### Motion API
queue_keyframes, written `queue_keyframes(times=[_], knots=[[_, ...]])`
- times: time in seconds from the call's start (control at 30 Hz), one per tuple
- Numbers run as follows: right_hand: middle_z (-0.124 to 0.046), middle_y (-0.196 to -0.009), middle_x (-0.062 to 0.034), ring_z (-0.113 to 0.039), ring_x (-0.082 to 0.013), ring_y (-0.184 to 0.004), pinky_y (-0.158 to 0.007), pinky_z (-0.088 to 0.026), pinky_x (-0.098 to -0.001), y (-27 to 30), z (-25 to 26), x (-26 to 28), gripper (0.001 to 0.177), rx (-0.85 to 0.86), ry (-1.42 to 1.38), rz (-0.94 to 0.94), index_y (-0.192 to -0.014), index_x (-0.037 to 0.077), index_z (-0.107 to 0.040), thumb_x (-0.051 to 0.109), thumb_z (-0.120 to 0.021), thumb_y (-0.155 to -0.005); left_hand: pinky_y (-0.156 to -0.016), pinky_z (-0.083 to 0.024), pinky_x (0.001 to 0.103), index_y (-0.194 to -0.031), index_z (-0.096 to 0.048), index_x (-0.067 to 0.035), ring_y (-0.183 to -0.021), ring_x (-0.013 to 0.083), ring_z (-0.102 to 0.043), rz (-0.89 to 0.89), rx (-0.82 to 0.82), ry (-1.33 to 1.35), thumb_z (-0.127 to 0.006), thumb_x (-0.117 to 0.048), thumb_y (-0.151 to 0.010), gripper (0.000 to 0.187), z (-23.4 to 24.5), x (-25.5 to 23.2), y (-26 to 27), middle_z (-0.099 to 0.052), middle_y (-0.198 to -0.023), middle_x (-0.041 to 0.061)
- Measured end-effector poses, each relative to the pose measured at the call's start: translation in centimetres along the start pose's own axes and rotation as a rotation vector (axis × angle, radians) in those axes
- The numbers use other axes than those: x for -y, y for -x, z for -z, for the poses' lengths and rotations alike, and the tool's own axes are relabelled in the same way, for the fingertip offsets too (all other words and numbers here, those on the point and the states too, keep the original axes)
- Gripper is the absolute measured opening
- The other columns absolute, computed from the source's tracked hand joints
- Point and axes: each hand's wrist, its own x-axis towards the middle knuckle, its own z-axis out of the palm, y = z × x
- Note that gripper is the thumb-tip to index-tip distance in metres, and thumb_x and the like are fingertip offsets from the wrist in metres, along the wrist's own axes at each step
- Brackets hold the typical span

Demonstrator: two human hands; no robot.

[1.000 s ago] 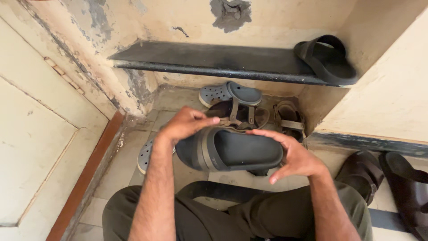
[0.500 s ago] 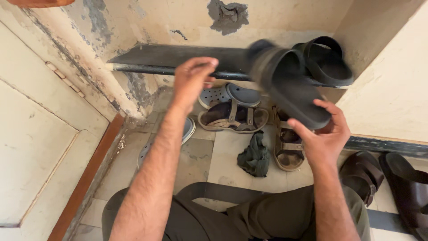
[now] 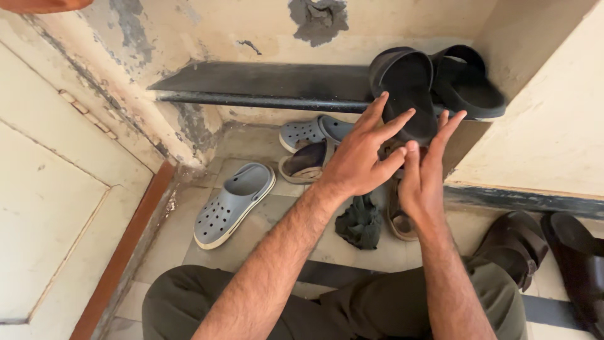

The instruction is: The person sits on the floor and wipes a pair of dark sandals with a cloth, cleaning the straps and soles. After finishing one sandal, they place it on a nearby shelf and continue wiping the second sandal.

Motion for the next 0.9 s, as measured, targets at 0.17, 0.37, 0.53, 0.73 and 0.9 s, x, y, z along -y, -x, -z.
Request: queue_keyframes(times=[0.17,0.37,0.53,0.73,0.9], knots=[[-0.033,-0.169,-0.0267,-0.043,-0.0362,-0.149,-0.122,-0.039,-0.0382,-0.3,0.5,0.8,0.067,0.012,-0.163,-0.171,-0.167,0.005,0.0,0.014,-0.04,-0.114,-0.122,-0.039,0.048,-0.15,-0.05,-0.016,-0.153,0.0455,-0.036,0.028,-0.068,0.011,-0.062,-0.028,-0.105,0.048,-0.7,0.2,-1.1,-0.03,-0.165,0.031],[-0.01,-0.177,-0.0229,-0.034,-0.0378,-0.16,-0.124,-0.04,-0.041,-0.4,0.1,1.2,0.055,0.119,0.096,0.1,-0.163,0.009,-0.037,0.003,-0.052,-0.11,-0.104,-0.056,0.043,-0.143,-0.056,-0.023,-0.127,0.0396,-0.065,0.211,-0.095,0.036,-0.053,-0.025,-0.104,0.039,-1.2,1.0,-2.5,-0.038,-0.165,0.028],[-0.006,-0.174,-0.0248,-0.03,-0.0399,-0.158,-0.115,-0.046,-0.041,-0.9,0.4,1.5,0.07,0.178,0.031,0.085,-0.164,0.006,-0.027,0.001,-0.057,-0.102,-0.102,-0.053,0.046,-0.145,-0.056,-0.024,-0.132,0.0437,-0.058,0.172,-0.14,-0.168,-0.058,-0.033,-0.103,0.043,-1.4,0.9,-2.8,-0.047,-0.152,0.031],[-0.009,-0.174,-0.024,-0.031,-0.0412,-0.157,-0.112,-0.049,-0.041,-0.8,1.1,1.5,0.079,0.148,0.139,0.033,-0.166,0.007,-0.026,-0.004,-0.059,-0.095,-0.12,-0.043,0.052,-0.144,-0.056,-0.026,-0.14,0.0417,-0.056,0.074,-0.21,-0.287,-0.058,-0.037,-0.107,0.038,-4.2,2.7,-3.2,-0.055,-0.149,0.03],[-0.014,-0.174,-0.0245,-0.032,-0.0395,-0.158,-0.119,-0.043,-0.0442,-0.5,1.0,1.2,0.073,0.106,0.143,0.07,-0.164,0.005,-0.036,-0.003,-0.063,-0.096,-0.124,-0.039,0.051,-0.142,-0.054,-0.026,-0.144,0.043,-0.053,0.033,-0.159,-0.202,-0.058,-0.035,-0.109,0.034,-4.0,4.0,-3.2,-0.05,-0.154,0.031]])
